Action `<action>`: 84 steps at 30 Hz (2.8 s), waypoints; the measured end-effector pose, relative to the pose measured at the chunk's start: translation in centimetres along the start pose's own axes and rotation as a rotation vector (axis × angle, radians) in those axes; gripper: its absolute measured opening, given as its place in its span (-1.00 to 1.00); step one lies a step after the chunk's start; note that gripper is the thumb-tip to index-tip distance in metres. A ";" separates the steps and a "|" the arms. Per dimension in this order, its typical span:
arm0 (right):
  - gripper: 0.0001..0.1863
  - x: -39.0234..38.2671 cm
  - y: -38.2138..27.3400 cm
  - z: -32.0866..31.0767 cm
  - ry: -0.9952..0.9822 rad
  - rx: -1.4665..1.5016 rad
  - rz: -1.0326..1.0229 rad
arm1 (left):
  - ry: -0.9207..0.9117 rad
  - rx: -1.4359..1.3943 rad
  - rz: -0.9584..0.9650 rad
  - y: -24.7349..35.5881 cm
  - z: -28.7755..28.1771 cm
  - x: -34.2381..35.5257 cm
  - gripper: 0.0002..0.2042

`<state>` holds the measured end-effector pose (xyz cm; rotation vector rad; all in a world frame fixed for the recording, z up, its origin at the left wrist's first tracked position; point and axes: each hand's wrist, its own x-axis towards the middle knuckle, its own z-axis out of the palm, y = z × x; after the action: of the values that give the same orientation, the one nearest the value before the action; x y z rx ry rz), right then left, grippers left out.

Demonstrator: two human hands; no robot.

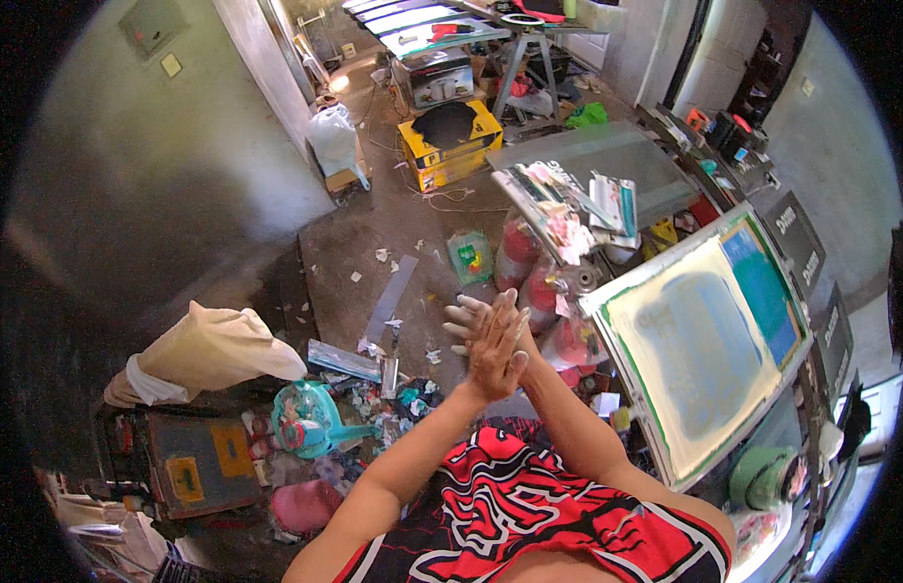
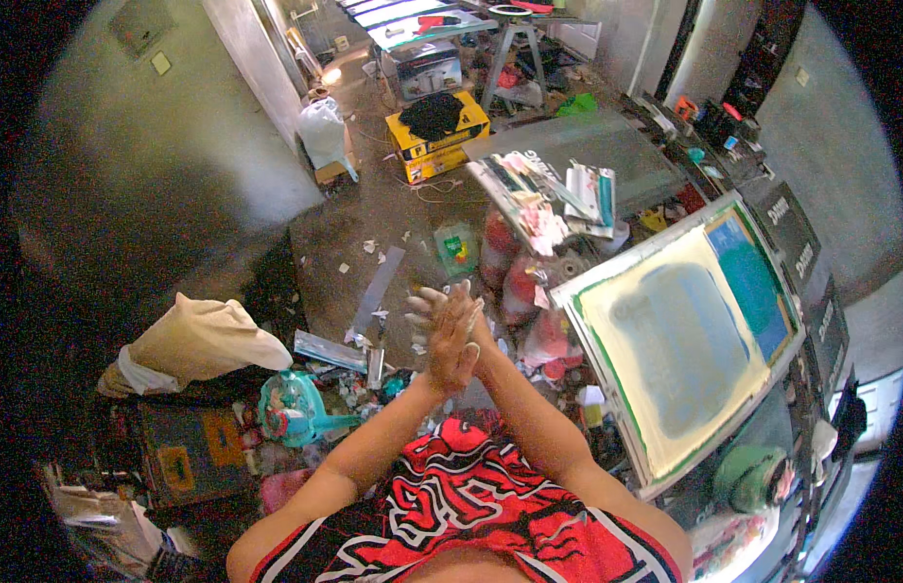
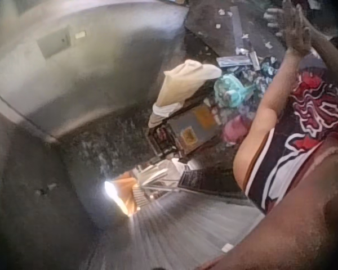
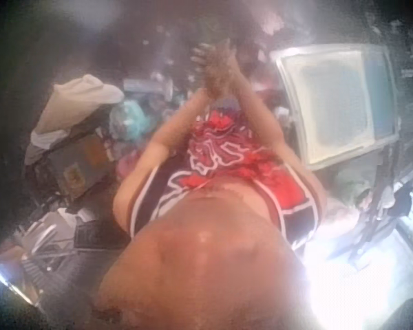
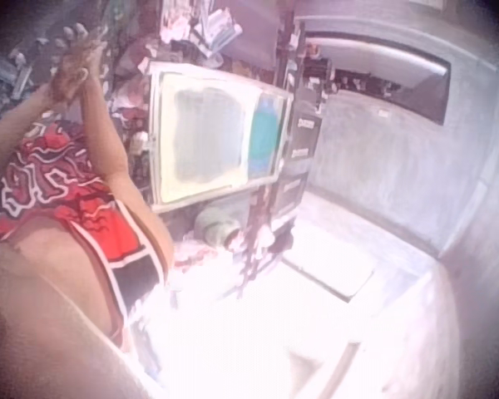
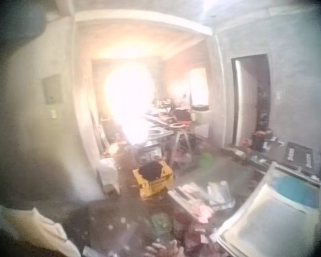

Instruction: The person scrapes excess ink from a screen printing frame using a squeegee, then uses a red heat gun to cure printed designs on several black t-shirts laid out on a workbench. The person handles the squeegee and heat gun throughout the process.

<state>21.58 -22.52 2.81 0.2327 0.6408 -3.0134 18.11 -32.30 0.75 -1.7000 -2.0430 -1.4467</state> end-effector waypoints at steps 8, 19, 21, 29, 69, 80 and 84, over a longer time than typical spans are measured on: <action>0.01 14.1 -13.9 -0.9 0.048 -0.150 -0.157 | -0.360 0.411 -1.009 -23.8 -0.8 6.1 -0.41; -0.70 41.2 -23.7 -2.2 0.338 -0.534 -0.185 | -0.080 0.050 -0.524 -38.1 -8.9 24.7 -0.74; -0.74 44.9 -23.3 -2.2 0.360 -0.572 -0.132 | 0.184 -0.013 -0.753 -40.2 -10.7 27.6 -0.81; -0.66 61.8 -22.5 -0.7 0.232 -0.683 0.054 | 0.475 0.012 -0.876 -53.2 -18.4 37.4 -0.64; -0.75 135.0 -74.2 -11.8 1.099 -1.180 -0.732 | -0.162 -0.480 -0.879 -127.5 -26.4 97.7 -0.81; -0.16 140.8 -86.6 -21.4 1.796 -1.683 -0.438 | -0.478 0.335 -0.320 -142.9 -19.5 109.1 -0.67; -0.18 143.5 -88.8 -22.6 1.984 -1.546 -0.311 | -0.679 0.122 -0.213 -146.4 -19.3 110.9 -0.82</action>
<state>-124.27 64.92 -4.62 2.6094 2.4130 -0.4311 -149.88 44.13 -5.58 -2.1819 -2.6356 -0.8095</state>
